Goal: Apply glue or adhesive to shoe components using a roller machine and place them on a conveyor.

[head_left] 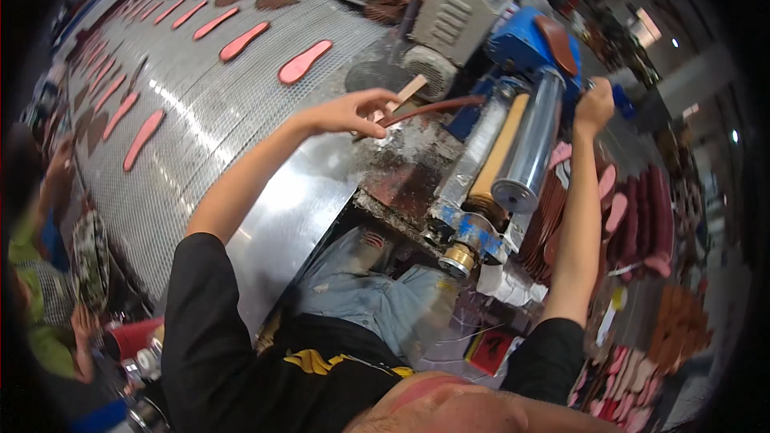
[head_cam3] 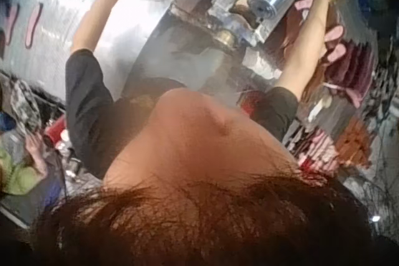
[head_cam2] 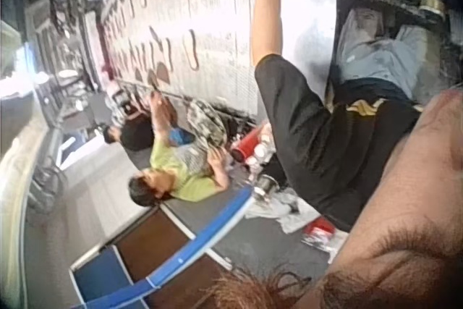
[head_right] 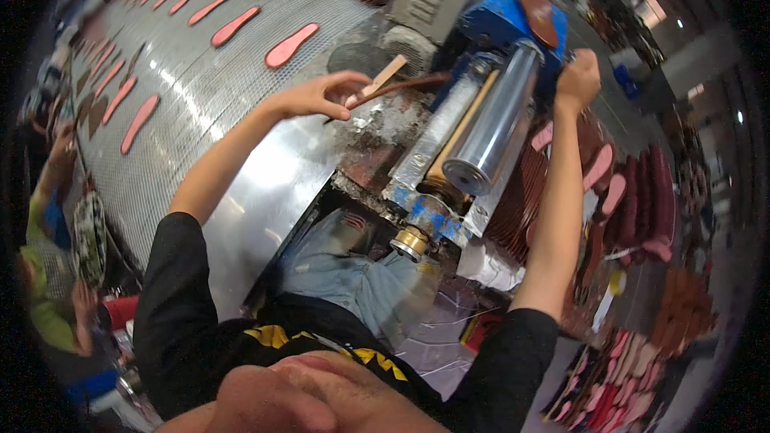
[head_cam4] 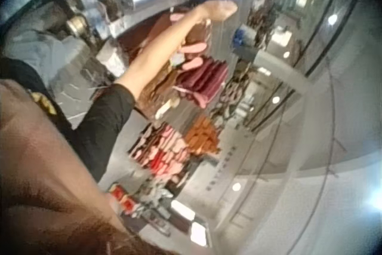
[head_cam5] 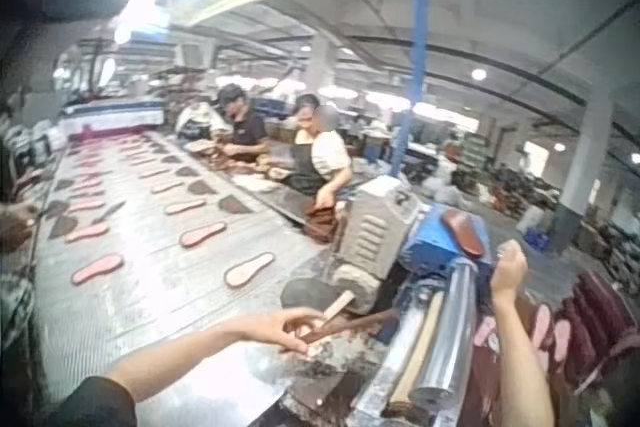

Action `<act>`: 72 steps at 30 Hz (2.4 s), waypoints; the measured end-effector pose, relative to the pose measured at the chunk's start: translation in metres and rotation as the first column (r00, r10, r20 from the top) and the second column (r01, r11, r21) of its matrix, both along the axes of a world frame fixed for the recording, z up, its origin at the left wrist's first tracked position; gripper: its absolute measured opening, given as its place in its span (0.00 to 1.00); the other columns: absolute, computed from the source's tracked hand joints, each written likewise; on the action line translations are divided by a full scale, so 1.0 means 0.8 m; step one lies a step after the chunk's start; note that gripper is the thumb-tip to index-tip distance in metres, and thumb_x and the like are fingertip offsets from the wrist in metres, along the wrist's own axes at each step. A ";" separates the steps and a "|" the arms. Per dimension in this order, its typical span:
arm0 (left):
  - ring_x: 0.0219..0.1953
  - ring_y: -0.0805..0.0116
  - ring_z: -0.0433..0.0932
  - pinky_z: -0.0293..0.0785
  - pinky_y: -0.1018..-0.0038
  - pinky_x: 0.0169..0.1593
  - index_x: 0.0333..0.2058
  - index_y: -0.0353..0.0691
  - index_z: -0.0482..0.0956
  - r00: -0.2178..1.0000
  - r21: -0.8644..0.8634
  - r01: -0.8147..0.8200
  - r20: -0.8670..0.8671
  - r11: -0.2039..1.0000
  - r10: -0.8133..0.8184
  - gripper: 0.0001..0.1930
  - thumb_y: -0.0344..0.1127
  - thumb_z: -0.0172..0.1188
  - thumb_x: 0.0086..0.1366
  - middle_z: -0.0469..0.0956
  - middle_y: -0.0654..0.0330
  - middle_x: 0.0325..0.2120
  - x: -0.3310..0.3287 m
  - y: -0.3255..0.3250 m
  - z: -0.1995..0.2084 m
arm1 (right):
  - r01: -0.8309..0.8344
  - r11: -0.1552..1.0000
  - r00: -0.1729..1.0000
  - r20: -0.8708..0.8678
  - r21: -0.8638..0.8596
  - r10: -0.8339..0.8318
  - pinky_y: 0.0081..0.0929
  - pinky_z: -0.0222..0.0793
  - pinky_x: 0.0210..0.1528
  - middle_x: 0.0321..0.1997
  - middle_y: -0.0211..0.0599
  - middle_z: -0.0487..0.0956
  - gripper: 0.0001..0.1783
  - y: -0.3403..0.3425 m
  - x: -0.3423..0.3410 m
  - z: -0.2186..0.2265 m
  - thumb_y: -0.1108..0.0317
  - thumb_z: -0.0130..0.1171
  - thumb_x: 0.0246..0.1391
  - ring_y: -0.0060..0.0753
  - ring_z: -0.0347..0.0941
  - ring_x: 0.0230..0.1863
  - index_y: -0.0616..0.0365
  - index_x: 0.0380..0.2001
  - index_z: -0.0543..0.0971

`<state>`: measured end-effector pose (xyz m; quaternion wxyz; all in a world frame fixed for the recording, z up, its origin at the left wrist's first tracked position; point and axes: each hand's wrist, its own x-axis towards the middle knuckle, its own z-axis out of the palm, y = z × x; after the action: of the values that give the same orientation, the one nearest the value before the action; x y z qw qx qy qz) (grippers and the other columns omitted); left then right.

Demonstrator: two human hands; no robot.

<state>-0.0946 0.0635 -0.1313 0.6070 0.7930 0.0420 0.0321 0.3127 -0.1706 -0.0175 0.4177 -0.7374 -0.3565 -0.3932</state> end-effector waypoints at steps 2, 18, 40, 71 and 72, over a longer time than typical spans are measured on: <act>0.48 0.72 0.72 0.68 0.70 0.54 0.67 0.48 0.54 0.996 -0.591 -0.033 0.044 0.806 0.073 0.46 0.44 0.70 0.52 0.70 0.63 0.53 -0.038 -0.019 -0.082 | 0.037 0.997 0.997 -0.075 0.061 -0.033 0.42 0.68 0.43 0.36 0.51 0.79 0.21 0.005 -0.014 -0.001 0.58 0.38 0.61 0.56 0.75 0.40 0.59 0.34 0.79; 0.57 0.38 0.66 0.69 0.54 0.60 0.53 0.25 0.58 0.163 -0.958 -0.159 -0.262 -0.237 0.951 0.24 0.29 0.53 0.61 0.63 0.35 0.55 -0.368 0.054 -0.221 | -0.178 0.980 0.963 -0.186 0.094 0.193 0.32 0.67 0.45 0.35 0.44 0.79 0.24 0.002 0.033 -0.016 0.55 0.39 0.62 0.40 0.74 0.39 0.64 0.39 0.77; 0.32 0.68 0.75 0.74 0.75 0.31 0.40 0.33 0.72 -0.014 -0.678 -0.694 -0.322 -0.241 0.947 0.11 0.34 0.52 0.64 0.76 0.55 0.34 -0.354 0.047 -0.216 | 0.062 0.997 0.998 -0.012 -0.039 -0.062 0.41 0.69 0.45 0.39 0.53 0.79 0.21 -0.006 -0.030 0.038 0.51 0.47 0.57 0.57 0.75 0.44 0.55 0.40 0.79; 0.61 0.63 0.66 0.63 0.65 0.61 0.59 0.39 0.68 0.961 0.187 -0.079 0.276 0.979 0.025 0.35 0.41 0.68 0.54 0.68 0.55 0.59 0.016 -0.065 0.034 | -0.125 0.775 0.350 -0.704 0.619 0.618 0.13 0.50 0.15 0.26 0.25 0.70 0.07 -0.239 -0.204 -0.047 0.69 0.43 0.52 0.15 0.60 0.16 0.50 0.28 0.72; 0.62 0.62 0.65 0.61 0.65 0.62 0.61 0.40 0.66 0.949 0.255 -0.016 0.309 0.967 -0.066 0.38 0.44 0.69 0.53 0.66 0.54 0.61 0.040 -0.070 0.058 | -0.181 0.810 0.381 -0.719 0.558 0.581 0.13 0.53 0.15 0.27 0.26 0.71 0.07 -0.229 -0.208 -0.040 0.70 0.43 0.52 0.16 0.61 0.17 0.51 0.28 0.72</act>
<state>-0.0629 0.0071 -0.0848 0.4995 0.8494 -0.0701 0.1556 0.1461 -0.3534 -0.0496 0.7560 -0.6259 -0.1731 0.0819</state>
